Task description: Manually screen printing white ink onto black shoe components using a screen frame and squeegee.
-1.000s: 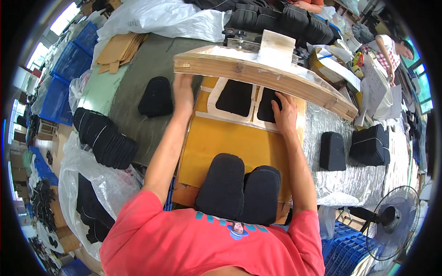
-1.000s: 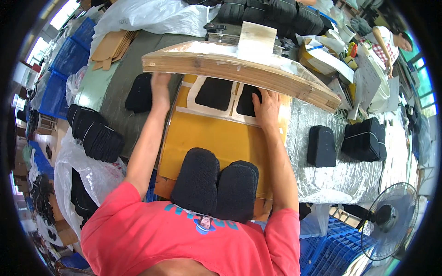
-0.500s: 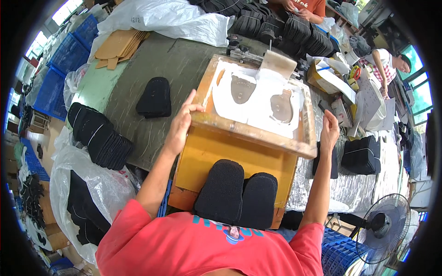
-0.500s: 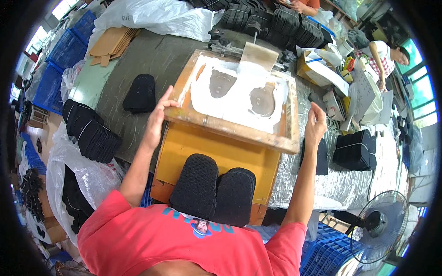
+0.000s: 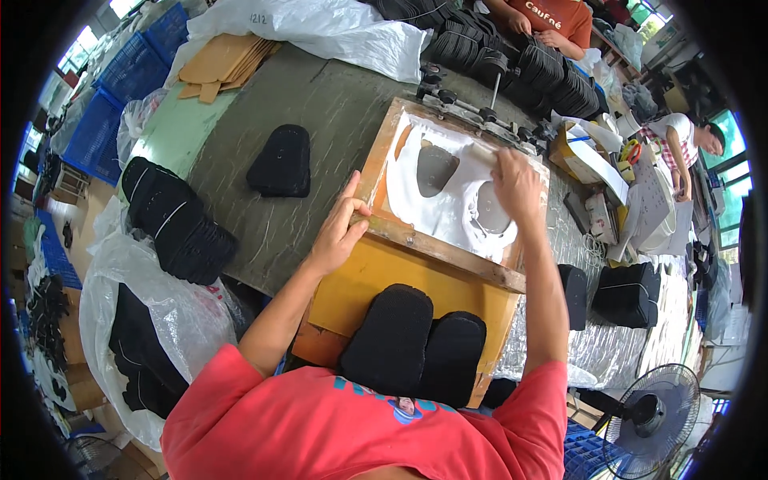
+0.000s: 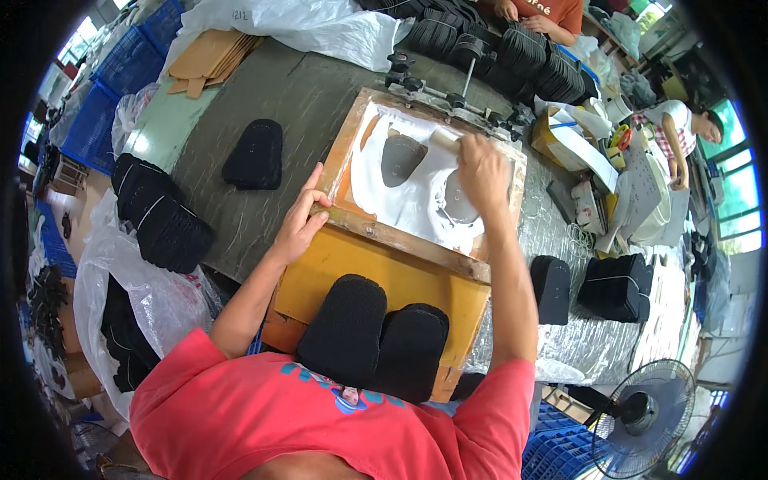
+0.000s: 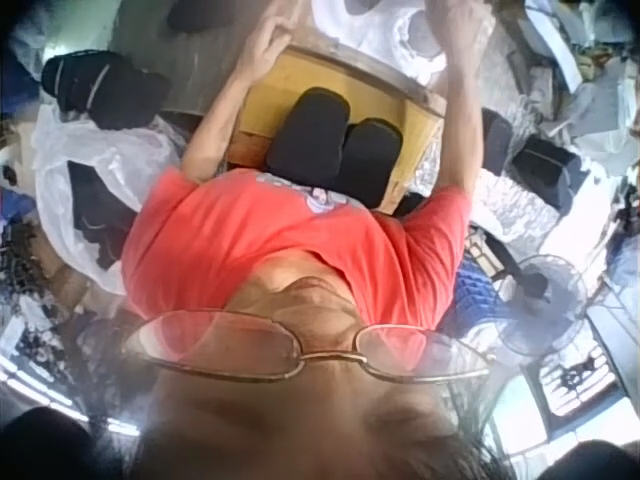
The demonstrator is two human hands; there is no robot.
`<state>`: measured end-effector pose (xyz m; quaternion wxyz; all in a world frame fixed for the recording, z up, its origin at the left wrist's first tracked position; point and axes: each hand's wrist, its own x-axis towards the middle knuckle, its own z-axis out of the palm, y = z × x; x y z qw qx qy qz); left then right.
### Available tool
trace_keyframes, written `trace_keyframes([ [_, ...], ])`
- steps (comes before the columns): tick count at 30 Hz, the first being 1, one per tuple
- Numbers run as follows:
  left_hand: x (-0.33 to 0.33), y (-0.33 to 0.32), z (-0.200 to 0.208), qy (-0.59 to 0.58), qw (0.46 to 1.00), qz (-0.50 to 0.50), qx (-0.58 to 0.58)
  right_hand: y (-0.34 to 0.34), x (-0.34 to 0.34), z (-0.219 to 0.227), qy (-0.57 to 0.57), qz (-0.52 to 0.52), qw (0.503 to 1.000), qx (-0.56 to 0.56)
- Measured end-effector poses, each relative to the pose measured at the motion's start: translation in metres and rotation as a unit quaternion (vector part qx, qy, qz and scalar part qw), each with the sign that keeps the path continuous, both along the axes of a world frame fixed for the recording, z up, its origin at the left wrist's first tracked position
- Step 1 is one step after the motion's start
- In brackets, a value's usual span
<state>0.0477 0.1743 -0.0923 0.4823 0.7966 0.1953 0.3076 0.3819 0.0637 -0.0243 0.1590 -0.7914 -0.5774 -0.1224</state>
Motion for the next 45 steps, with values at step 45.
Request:
trace_keyframes([
  [45,0.142,0.033,-0.017,0.209,0.916,-0.044,0.340,-0.054,-0.024,-0.073,0.184,-0.042,0.982,0.021],
])
